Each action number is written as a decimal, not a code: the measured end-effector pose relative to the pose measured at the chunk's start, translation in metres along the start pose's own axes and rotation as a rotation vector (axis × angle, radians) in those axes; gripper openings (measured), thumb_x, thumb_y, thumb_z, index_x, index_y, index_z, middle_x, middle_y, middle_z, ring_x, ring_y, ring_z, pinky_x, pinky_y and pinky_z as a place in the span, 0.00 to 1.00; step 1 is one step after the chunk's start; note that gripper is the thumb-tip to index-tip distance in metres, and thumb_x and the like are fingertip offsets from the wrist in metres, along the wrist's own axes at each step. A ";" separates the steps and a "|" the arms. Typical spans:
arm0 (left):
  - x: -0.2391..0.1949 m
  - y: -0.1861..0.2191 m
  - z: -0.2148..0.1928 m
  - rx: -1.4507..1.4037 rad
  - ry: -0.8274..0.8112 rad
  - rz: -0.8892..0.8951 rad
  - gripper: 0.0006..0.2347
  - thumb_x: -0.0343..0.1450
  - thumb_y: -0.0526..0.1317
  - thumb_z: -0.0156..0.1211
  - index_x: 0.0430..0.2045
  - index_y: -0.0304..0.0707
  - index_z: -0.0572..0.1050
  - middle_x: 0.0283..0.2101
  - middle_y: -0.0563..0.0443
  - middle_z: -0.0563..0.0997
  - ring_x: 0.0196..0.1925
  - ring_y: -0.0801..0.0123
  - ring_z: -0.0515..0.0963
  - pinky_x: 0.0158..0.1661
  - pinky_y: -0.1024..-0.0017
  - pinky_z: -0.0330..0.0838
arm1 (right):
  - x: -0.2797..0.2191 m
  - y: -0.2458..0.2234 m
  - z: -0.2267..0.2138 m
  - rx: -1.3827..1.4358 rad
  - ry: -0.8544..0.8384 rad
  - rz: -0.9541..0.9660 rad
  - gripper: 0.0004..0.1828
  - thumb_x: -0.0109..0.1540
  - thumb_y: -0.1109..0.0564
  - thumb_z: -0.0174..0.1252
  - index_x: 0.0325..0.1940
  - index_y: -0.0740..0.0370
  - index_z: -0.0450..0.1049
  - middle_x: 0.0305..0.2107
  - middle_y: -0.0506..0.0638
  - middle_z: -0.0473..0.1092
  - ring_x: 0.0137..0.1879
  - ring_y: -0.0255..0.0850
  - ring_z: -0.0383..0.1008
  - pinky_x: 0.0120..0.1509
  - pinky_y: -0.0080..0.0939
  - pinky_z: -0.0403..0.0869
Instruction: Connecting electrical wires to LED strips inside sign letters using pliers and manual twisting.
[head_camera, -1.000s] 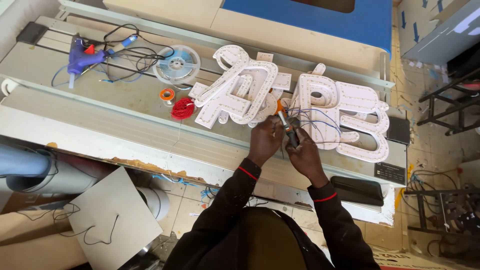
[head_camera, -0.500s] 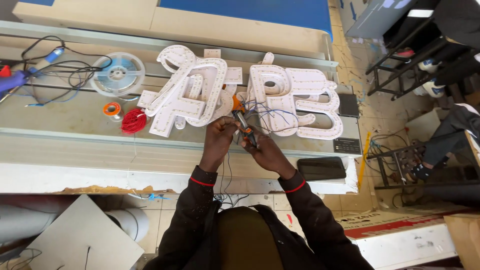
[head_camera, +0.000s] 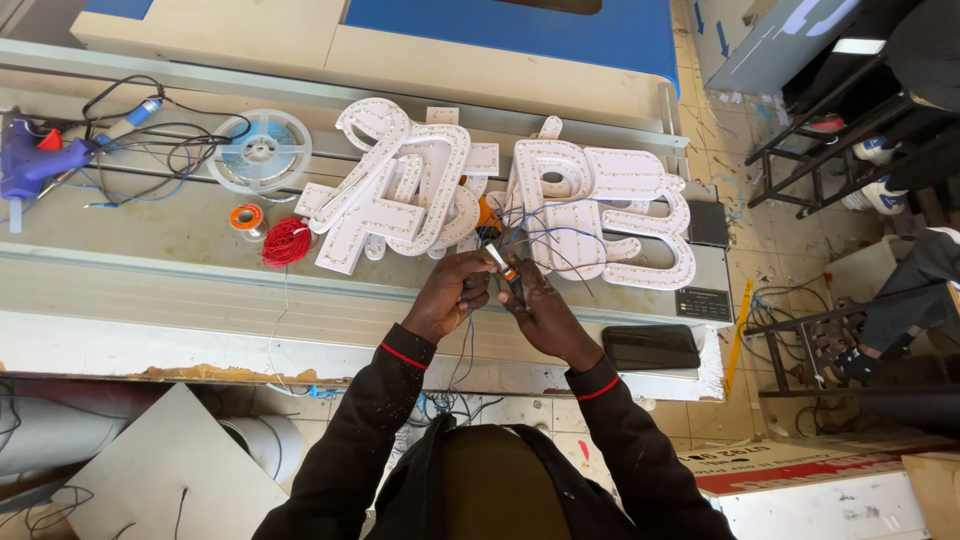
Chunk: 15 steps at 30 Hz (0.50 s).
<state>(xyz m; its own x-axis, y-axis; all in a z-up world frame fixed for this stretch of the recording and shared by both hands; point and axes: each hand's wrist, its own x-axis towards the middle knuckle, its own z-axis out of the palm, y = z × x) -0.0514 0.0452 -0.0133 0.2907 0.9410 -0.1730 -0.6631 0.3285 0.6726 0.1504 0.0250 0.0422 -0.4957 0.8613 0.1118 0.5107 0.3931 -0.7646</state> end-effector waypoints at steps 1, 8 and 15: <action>0.004 -0.003 0.000 0.000 -0.004 -0.001 0.02 0.79 0.33 0.61 0.42 0.35 0.79 0.22 0.69 0.52 0.17 0.88 0.55 0.19 0.86 0.60 | 0.001 -0.005 -0.002 -0.002 0.003 0.001 0.34 0.78 0.52 0.57 0.83 0.73 0.59 0.68 0.79 0.68 0.74 0.82 0.67 0.76 0.77 0.68; 0.006 -0.016 0.009 0.834 0.117 0.570 0.05 0.81 0.31 0.61 0.44 0.28 0.82 0.23 0.47 0.82 0.23 0.68 0.83 0.22 0.76 0.71 | 0.000 0.040 0.022 0.081 0.136 0.187 0.29 0.73 0.48 0.65 0.75 0.63 0.72 0.37 0.57 0.79 0.42 0.49 0.83 0.49 0.51 0.78; 0.015 -0.021 0.041 1.443 0.286 1.388 0.09 0.84 0.38 0.60 0.40 0.31 0.83 0.27 0.41 0.83 0.27 0.49 0.87 0.26 0.60 0.84 | -0.010 0.051 0.016 0.436 0.176 0.193 0.16 0.72 0.64 0.54 0.62 0.66 0.79 0.21 0.55 0.76 0.22 0.42 0.76 0.30 0.41 0.79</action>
<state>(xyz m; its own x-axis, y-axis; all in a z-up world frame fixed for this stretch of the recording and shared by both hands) -0.0050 0.0492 -0.0011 -0.0225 0.4811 0.8764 0.6718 -0.6419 0.3697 0.1701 0.0311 -0.0087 -0.2764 0.9609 0.0186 0.2220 0.0827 -0.9715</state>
